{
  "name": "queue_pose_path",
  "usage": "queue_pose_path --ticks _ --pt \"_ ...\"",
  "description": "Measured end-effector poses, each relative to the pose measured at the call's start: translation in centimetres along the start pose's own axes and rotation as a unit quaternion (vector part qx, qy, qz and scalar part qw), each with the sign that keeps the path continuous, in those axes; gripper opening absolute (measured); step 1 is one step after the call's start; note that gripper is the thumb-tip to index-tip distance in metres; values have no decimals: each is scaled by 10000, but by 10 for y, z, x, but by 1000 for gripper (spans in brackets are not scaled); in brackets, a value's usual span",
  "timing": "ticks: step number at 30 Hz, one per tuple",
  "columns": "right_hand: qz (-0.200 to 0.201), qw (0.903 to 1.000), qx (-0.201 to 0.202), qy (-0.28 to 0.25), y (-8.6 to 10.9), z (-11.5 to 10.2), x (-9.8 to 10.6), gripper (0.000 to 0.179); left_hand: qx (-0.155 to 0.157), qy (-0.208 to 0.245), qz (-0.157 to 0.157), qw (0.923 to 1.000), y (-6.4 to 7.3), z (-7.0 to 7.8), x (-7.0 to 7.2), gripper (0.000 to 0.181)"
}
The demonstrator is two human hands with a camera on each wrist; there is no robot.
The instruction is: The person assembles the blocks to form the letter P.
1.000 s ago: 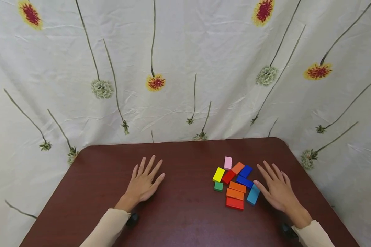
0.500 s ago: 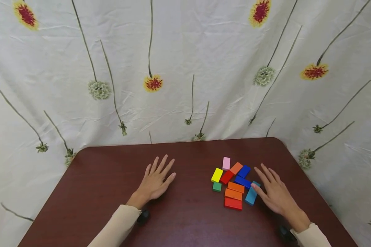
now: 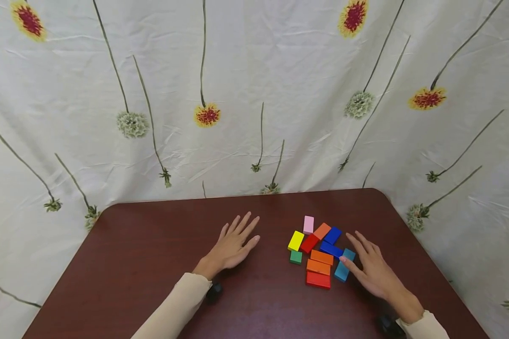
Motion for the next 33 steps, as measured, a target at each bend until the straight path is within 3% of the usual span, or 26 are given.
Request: queue_pose_path --ticks 8,16,23,28,33 --pt "-131 9987 -214 -433 -2 -1 1 85 -234 536 -263 9979 -19 18 -8 65" --pt "-171 9946 -186 -1012 0 -1 -3 94 -401 1278 -448 9900 -36 30 -23 63" --pt "-318 9880 -261 -1488 6 2 -7 99 -557 2136 -664 9731 -47 39 -34 57" --pt "-341 9855 -221 -1649 8 4 -6 99 -791 2395 -903 9634 -56 49 -38 52" --pt "-338 9856 -140 -1653 7 5 -6 97 -706 2630 -1220 9544 -62 53 -42 47"
Point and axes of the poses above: each hand's wrist, its own y-axis away from the middle knuckle, its own x-axis out of the back of the hand, z = x × y, the point moved 2 cm from there along -y, towards the middle knuckle, and after that the axes turned 8 degrees about x, right-handed, at the moved point
